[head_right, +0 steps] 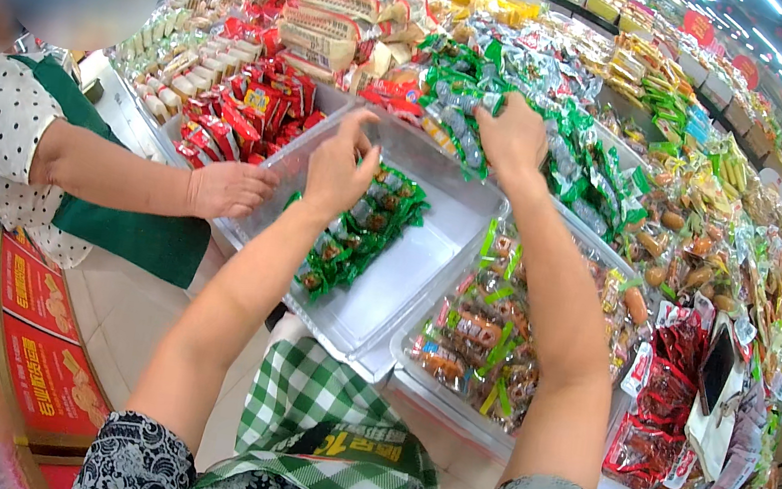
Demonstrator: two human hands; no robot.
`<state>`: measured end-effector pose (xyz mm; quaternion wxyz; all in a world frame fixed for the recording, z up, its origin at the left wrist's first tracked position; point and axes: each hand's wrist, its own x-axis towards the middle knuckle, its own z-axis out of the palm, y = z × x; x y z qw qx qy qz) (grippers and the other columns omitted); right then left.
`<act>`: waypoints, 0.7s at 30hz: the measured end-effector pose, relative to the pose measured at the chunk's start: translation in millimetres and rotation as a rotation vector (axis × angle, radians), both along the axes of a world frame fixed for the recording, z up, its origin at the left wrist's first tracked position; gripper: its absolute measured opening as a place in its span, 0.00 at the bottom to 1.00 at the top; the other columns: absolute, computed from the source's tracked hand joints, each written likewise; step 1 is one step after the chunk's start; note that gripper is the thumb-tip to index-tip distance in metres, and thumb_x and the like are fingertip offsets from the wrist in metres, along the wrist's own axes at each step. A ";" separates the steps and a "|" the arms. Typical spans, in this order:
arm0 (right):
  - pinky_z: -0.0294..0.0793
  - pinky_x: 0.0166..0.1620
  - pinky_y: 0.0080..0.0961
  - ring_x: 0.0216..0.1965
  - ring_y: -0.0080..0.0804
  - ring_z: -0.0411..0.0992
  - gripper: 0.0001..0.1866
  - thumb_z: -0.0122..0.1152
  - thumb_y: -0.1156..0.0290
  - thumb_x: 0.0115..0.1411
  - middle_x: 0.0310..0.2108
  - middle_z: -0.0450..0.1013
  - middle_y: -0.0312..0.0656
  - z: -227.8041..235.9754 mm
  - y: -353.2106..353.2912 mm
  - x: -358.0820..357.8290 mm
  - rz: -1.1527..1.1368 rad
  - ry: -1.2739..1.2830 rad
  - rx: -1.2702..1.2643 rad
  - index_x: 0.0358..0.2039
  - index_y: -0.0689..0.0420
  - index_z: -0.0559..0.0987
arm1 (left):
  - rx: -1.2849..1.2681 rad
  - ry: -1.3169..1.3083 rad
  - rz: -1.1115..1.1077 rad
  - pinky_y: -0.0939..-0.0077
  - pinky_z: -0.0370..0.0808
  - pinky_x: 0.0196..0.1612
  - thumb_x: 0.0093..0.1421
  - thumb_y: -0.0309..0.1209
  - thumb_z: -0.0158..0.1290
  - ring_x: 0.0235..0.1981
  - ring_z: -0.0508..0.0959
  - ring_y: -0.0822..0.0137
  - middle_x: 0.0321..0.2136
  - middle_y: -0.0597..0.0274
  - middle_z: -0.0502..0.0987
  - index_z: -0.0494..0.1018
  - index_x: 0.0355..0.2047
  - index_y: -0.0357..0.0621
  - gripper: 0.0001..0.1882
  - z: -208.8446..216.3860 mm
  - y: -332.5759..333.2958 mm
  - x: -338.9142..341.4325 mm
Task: The person arranges small, individually wrapped snack packages in a clear plastic bin. They pick up the items one by one from a pile and place them neatly into the bin, organizing them by type and orientation. The task involves repetitive picking and placing motions to tidy the display.
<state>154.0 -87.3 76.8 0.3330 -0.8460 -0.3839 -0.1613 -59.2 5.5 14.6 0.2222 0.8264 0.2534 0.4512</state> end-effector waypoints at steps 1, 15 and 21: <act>0.73 0.37 0.36 0.32 0.43 0.76 0.21 0.64 0.55 0.52 0.27 0.77 0.47 -7.2 -0.6 -0.2 0.000 0.018 0.063 0.38 0.58 0.77 | -0.002 0.026 -0.019 0.58 0.72 0.30 0.55 0.29 0.54 0.26 0.78 0.54 0.22 0.62 0.76 0.65 0.50 0.52 0.21 1.1 -3.1 2.5; 0.76 0.29 0.26 0.30 0.39 0.77 0.12 0.55 0.90 0.45 0.37 0.76 0.45 -27.9 -14.6 -31.8 0.655 -0.369 0.660 0.28 0.59 0.73 | -0.947 -0.244 -0.478 0.79 0.75 0.30 0.63 0.45 0.52 0.33 0.77 0.70 0.39 0.62 0.76 0.65 0.56 0.41 0.27 19.7 -5.9 9.3; 0.77 0.31 0.28 0.33 0.41 0.77 0.12 0.56 0.90 0.44 0.40 0.75 0.47 -29.8 -13.7 -55.0 0.909 -0.377 0.639 0.28 0.60 0.72 | -1.183 -0.558 -0.593 0.80 0.79 0.33 0.63 0.34 0.53 0.37 0.78 0.72 0.39 0.66 0.75 0.66 0.54 0.43 0.21 22.1 2.7 3.6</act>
